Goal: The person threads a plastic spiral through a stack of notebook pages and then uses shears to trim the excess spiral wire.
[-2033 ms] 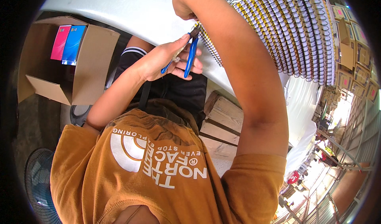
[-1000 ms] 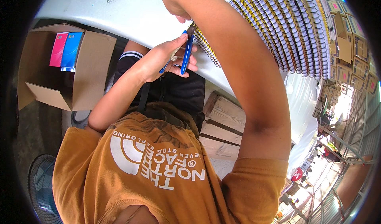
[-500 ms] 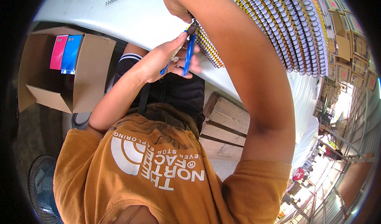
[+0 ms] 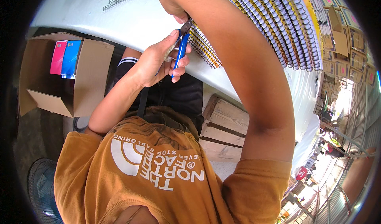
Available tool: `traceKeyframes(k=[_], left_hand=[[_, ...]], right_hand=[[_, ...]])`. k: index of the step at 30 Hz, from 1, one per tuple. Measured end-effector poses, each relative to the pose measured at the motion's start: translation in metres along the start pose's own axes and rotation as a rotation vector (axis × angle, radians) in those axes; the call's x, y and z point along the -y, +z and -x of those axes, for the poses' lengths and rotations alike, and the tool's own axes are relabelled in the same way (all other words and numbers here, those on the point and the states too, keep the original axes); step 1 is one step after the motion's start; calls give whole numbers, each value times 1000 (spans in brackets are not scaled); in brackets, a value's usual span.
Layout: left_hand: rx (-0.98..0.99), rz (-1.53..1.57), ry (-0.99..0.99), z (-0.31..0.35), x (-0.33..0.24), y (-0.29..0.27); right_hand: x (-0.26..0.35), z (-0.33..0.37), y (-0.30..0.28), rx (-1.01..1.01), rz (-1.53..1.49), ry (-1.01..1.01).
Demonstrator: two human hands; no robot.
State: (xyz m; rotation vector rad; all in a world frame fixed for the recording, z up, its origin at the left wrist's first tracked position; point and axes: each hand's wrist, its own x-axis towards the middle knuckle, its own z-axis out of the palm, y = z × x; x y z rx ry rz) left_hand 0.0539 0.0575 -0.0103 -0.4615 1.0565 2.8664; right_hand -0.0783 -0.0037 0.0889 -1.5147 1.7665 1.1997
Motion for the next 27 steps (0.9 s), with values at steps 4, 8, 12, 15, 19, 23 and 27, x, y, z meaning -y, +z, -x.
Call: traceKeyframes(k=[4,8,12,15,19,23,27], left_hand=[[9,36,-13,6,-3,8],[3,56,2,3,0,6],[38,11,-16,0,1,-5],[330,329,17,-8,18,-27],[-29,-5,-19,6,-4,13],[-20,10,5,-1,-8,11],[1,-35,17,-1,-1,5]], right_hand=[[0,2,-2,-4,31,13],[-1,3,-4,33,-20,27],[0,7,-5,25,24,-4],[-2,10,-9,40,36,-16],[0,10,-9,70,21,89],[-5,18,-16,62,59,-21],[-8,20,-14,35,51,-59]])
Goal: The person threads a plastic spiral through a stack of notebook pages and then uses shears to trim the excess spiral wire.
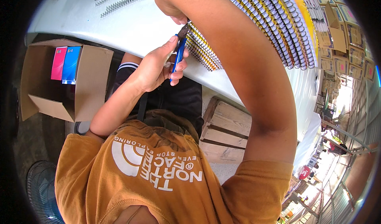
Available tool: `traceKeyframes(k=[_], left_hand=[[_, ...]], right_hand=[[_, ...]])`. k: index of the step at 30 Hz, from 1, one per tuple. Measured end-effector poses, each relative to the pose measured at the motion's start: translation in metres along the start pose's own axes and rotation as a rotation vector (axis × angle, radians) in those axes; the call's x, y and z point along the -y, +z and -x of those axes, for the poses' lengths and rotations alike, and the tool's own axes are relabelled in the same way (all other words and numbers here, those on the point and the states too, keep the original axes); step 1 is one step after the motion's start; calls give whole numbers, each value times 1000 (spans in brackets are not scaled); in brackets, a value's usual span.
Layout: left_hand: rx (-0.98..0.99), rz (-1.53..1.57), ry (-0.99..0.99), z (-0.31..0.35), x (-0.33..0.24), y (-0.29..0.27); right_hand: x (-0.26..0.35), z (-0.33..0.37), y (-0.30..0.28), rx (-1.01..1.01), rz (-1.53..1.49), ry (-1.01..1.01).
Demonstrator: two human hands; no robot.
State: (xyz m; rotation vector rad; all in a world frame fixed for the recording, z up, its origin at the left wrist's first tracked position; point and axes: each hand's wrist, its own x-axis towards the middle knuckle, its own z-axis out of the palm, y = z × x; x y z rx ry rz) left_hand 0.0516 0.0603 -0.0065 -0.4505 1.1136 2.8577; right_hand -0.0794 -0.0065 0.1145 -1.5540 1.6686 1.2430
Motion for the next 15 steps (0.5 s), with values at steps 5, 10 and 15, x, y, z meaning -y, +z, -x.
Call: traceKeyframes(k=[5,10,15], left_hand=[[-87,66,9,6,-9,22],[-9,-7,46,-3,-8,10],[-55,3,22,5,-2,19]], right_hand=[[-4,-1,3,-35,-29,-15],[-5,0,0,-20,0,-36],[-1,0,-2,17,-79,66]])
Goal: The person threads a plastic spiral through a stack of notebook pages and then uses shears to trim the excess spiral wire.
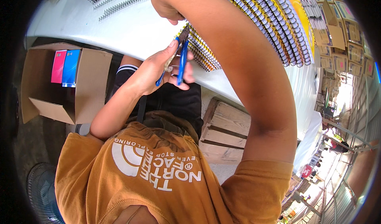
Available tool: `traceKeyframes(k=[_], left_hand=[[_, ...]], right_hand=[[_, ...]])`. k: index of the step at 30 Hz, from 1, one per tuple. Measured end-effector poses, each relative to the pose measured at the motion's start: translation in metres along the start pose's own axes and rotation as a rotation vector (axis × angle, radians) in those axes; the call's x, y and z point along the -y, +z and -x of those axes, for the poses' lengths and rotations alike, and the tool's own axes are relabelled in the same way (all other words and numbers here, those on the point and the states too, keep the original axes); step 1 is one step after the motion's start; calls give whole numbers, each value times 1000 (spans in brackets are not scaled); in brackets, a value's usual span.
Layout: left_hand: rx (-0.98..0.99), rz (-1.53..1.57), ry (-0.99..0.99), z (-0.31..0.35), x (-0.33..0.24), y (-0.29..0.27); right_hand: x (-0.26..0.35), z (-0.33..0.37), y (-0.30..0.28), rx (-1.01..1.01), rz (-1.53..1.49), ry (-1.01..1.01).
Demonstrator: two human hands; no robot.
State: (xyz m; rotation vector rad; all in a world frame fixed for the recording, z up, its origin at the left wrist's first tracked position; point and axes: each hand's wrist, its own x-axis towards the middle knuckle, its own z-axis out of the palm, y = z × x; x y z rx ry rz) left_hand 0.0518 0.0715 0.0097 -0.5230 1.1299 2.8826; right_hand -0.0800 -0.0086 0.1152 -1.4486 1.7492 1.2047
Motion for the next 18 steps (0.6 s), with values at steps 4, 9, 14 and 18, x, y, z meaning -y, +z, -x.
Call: traceKeyframes(k=[4,9,14,18], left_hand=[[50,-39,50,-7,-4,2],[23,-98,46,-5,-5,-1],[42,-76,39,-4,-6,-3],[59,-116,42,-1,-3,-8]], right_hand=[[3,9,-3,60,8,169],[0,16,-8,78,61,30],[-4,22,-11,103,78,-46],[-4,26,-11,79,65,-56]])
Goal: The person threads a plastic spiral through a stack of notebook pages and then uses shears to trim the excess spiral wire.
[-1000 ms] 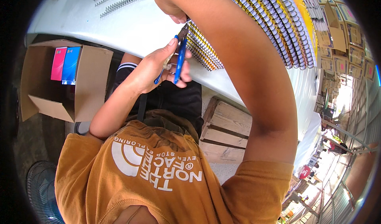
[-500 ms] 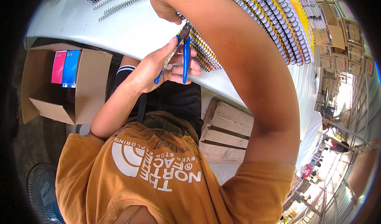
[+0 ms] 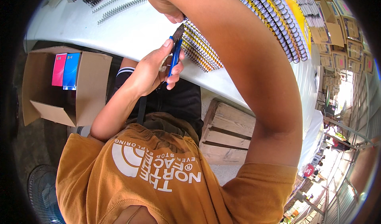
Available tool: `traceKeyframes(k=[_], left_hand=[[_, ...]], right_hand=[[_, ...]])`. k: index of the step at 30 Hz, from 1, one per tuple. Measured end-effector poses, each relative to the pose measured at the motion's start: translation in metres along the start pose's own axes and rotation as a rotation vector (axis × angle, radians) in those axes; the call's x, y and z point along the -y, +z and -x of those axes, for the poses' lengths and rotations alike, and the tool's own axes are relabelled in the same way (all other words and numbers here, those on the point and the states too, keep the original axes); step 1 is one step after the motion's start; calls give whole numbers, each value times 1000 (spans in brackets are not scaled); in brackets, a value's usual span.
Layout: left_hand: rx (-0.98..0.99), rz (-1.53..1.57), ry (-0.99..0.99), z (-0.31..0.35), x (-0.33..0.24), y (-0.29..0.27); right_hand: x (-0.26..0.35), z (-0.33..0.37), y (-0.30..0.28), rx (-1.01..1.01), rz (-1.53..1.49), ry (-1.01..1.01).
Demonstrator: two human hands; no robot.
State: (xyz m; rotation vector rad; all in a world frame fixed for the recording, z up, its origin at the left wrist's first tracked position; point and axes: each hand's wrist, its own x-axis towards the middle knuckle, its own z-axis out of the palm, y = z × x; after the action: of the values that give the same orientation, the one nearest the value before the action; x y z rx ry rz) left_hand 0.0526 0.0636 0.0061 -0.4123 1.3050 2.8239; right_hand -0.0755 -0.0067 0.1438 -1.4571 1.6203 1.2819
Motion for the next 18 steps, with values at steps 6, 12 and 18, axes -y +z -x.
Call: traceKeyframes(k=[6,12,18], left_hand=[[-55,156,-10,-2,-13,17],[32,83,5,2,-6,3],[14,7,33,1,-18,16]], right_hand=[[-4,-10,2,-30,-8,-33],[1,-13,6,-113,66,13],[-7,-10,3,-79,59,-41]])
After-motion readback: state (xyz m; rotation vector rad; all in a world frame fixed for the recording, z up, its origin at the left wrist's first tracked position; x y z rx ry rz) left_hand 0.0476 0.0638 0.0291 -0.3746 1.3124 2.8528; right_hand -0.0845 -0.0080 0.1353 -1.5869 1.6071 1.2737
